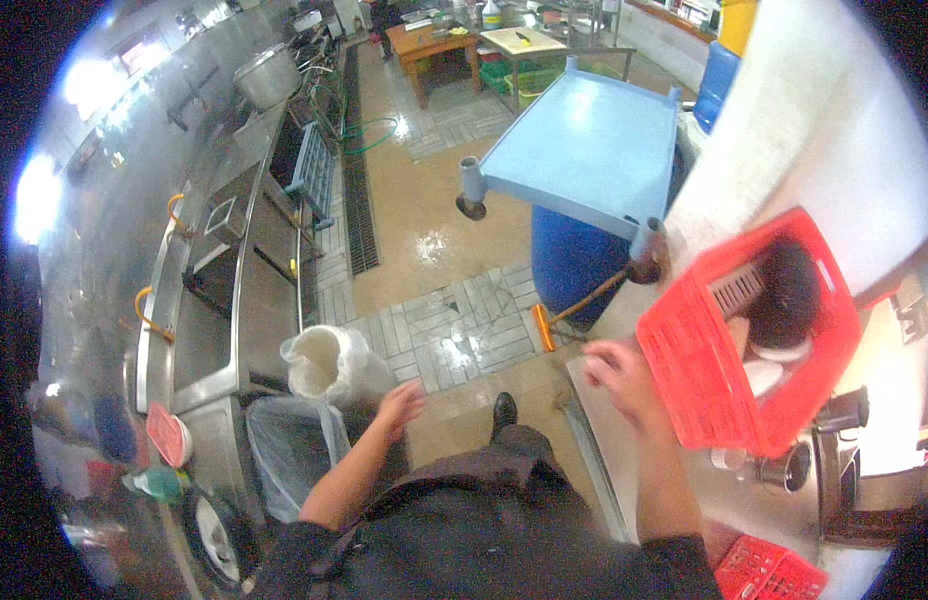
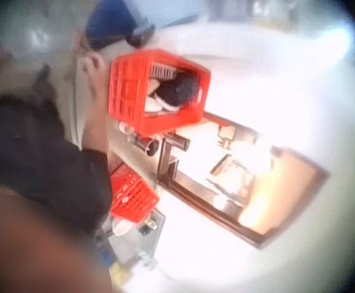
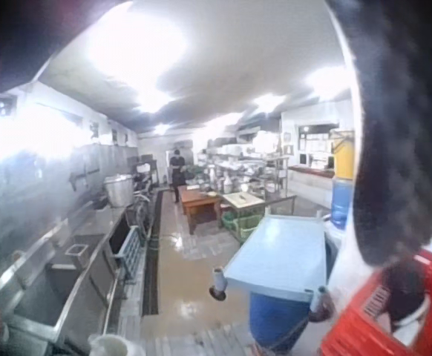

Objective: The person moves a red dish rack and a light blue plastic table in a commercial kitchen. They then pick up several white cylindrical legs and a hammer, and proceed to hammer the legs into the underside of the table to assemble it.

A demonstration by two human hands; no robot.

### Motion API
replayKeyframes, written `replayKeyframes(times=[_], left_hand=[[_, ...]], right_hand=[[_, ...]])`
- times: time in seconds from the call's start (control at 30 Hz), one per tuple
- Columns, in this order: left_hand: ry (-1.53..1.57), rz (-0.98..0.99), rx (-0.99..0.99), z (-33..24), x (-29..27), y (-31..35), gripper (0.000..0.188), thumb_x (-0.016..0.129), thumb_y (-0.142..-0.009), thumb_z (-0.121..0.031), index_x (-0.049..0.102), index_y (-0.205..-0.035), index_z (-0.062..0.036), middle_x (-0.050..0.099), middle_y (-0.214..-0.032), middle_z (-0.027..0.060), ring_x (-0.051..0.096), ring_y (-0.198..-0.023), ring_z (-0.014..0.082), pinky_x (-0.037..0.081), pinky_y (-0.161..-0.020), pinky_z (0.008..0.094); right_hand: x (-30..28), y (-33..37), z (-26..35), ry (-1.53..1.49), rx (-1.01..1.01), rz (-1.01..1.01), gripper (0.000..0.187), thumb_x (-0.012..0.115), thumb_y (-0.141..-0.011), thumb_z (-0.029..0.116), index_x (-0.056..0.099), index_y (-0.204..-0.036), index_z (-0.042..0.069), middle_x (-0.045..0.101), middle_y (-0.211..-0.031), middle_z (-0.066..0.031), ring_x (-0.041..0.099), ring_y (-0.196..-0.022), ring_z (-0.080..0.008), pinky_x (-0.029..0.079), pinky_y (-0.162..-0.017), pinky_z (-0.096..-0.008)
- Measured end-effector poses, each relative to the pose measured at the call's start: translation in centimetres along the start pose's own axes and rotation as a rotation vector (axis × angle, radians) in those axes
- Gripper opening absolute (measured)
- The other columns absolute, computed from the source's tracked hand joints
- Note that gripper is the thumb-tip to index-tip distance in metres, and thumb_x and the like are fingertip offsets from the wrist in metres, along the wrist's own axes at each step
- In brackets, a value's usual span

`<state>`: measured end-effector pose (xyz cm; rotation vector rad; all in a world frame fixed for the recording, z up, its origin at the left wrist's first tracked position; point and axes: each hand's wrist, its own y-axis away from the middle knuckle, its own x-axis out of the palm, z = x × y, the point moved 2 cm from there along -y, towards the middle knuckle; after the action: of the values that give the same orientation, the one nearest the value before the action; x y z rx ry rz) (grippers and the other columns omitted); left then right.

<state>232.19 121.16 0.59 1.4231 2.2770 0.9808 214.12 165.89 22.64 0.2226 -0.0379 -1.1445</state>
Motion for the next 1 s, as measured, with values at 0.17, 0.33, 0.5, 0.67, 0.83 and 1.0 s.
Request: replayKeyframes(times=[0.17, 0.33, 0.5, 0.67, 0.83, 1.0], left_hand=[[0.338, -0.562, -0.095, 3.8, -22.8, 4.2, 0.008, 0.065, -0.097, -0.019, 0.064, -0.093, -0.0127, 0.054, -0.068, -0.0025, 0.050, -0.053, 0.0112, 0.037, -0.045, 0.0254], [0.462, -0.867, -0.050, 4.2, -28.9, 0.8, 0.014, 0.060, -0.097, -0.015, 0.069, -0.106, -0.0104, 0.059, -0.070, 0.0027, 0.051, -0.051, 0.0139, 0.037, -0.042, 0.0303], [0.142, -0.909, 0.276, -7.2, -29.2, -22.1, 0.015, 0.063, -0.099, -0.015, 0.070, -0.111, -0.0076, 0.060, -0.070, 0.0042, 0.052, -0.052, 0.0148, 0.039, -0.044, 0.0305], [-0.375, -0.319, 0.426, -33.7, -23.1, -49.6, 0.014, 0.067, -0.103, -0.019, 0.068, -0.100, -0.0048, 0.061, -0.077, 0.0003, 0.055, -0.070, 0.0101, 0.046, -0.063, 0.0271], [-0.831, 0.210, 0.734, -59.7, -9.5, -66.4, 0.027, 0.068, -0.103, -0.021, 0.069, -0.122, -0.0018, 0.069, -0.093, 0.0020, 0.062, -0.079, 0.0110, 0.051, -0.067, 0.0287], [-0.776, 0.310, 0.630, -69.9, 3.6, -78.2, 0.022, 0.066, -0.103, -0.020, 0.069, -0.113, -0.0006, 0.066, -0.083, 0.0009, 0.058, -0.074, 0.0090, 0.049, -0.068, 0.0274]], right_hand=[[8.7, -21.9, -3.0, -0.434, 0.286, -0.014, 0.045, 0.069, -0.102, 0.027, 0.055, -0.139, 0.007, 0.065, -0.104, -0.0060, 0.067, -0.084, -0.0200, 0.056, -0.073, -0.0344], [10.6, -35.1, -3.7, -0.718, 0.245, -0.361, 0.066, 0.072, -0.100, 0.040, 0.041, -0.152, 0.015, 0.057, -0.118, -0.0075, 0.062, -0.101, -0.0256, 0.054, -0.082, -0.0444], [10.6, -44.1, -5.3, -0.951, 0.180, -0.925, 0.086, 0.072, -0.091, 0.067, 0.040, -0.154, 0.017, 0.051, -0.135, -0.0116, 0.054, -0.117, -0.0308, 0.047, -0.096, -0.0484], [11.1, -48.4, -5.5, -1.046, 0.073, -1.099, 0.071, 0.066, -0.093, 0.056, 0.045, -0.148, 0.016, 0.051, -0.141, -0.0059, 0.050, -0.124, -0.0275, 0.042, -0.102, -0.0490], [11.0, -48.3, -6.0, -1.082, -0.077, -1.138, 0.043, 0.059, -0.098, 0.032, 0.056, -0.137, 0.011, 0.061, -0.128, -0.0064, 0.057, -0.117, -0.0242, 0.046, -0.100, -0.0472], [10.8, -50.0, -6.2, -0.990, -0.193, -1.166, 0.073, 0.065, -0.083, 0.033, 0.048, -0.149, 0.008, 0.058, -0.144, -0.0077, 0.054, -0.134, -0.0323, 0.042, -0.116, -0.0512]])
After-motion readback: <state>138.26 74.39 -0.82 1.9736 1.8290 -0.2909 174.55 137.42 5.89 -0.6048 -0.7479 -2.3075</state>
